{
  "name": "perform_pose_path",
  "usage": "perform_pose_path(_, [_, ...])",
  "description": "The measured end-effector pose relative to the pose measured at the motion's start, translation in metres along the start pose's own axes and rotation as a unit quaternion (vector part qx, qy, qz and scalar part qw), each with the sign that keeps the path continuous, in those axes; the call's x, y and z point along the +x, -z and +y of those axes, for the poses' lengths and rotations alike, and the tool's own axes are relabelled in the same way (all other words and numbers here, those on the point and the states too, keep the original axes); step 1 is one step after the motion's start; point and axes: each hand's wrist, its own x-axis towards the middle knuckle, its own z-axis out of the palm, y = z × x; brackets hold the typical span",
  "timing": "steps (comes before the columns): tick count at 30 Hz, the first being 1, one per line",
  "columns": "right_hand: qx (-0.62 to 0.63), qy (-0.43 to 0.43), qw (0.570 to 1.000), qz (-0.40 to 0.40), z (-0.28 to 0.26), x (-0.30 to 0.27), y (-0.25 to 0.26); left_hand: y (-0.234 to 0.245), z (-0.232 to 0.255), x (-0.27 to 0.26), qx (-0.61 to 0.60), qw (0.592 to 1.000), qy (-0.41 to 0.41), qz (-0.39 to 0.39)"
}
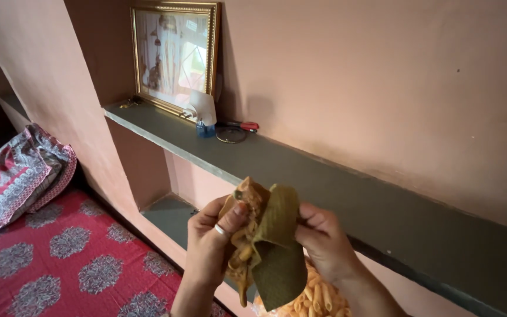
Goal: The person wipes a wall-mounted shelf with a green cloth, moves a framed picture and other small items aside, cleans the shelf surface, wipes a small figurine, and returns the items to the shelf.
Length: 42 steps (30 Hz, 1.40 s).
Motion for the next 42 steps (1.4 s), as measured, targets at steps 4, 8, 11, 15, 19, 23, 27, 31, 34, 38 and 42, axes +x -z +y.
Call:
perform_pose_path(4, [0.022, 0.028, 0.998, 0.052, 0.026, -0.001, 0.003, -0.008, 0.004, -0.002, -0.027, 0.996, 0.059, -0.063])
perform_pose_path(8, [-0.061, 0.085, 0.976, 0.189, 0.04, 0.007, -0.01, -0.006, -0.017, -0.001, -0.051, 0.992, 0.071, -0.089])
perform_pose_path(11, [0.011, 0.067, 0.969, 0.237, 0.035, 0.01, -0.023, 0.001, -0.028, -0.003, -0.122, 0.988, 0.074, -0.063])
perform_pose_path(15, [0.291, -0.022, 0.927, 0.234, 0.019, 0.012, -0.036, 0.003, -0.006, -0.006, -0.149, 0.984, 0.093, -0.02])
perform_pose_path(19, [0.335, 0.058, 0.94, -0.035, 0.002, 0.006, -0.044, 0.014, 0.004, -0.007, -0.18, 0.98, 0.069, -0.048])
perform_pose_path(23, [0.208, 0.1, 0.973, -0.015, -0.002, 0.0, -0.047, 0.02, 0.012, -0.009, -0.199, 0.976, 0.058, -0.064])
perform_pose_path(27, [0.079, 0.14, 0.987, 0.007, -0.003, -0.004, -0.049, 0.019, 0.022, -0.012, -0.202, 0.976, 0.058, -0.065])
perform_pose_path(31, [-0.008, 0.169, 0.985, 0.021, -0.007, -0.004, -0.053, 0.011, 0.036, -0.015, -0.186, 0.981, 0.048, -0.035])
perform_pose_path(34, [-0.065, 0.188, 0.98, 0.03, -0.01, 0.0, -0.062, 0.005, 0.039, -0.011, -0.167, 0.985, 0.027, -0.023])
perform_pose_path(38, [0.061, 0.059, 0.978, 0.189, -0.007, 0.0, -0.073, -0.008, 0.031, -0.008, -0.068, 0.997, 0.007, -0.034])
perform_pose_path(42, [-0.164, 0.135, 0.947, 0.24, 0.01, 0.004, -0.046, -0.042, 0.037, -0.015, -0.007, 0.999, 0.012, -0.053])
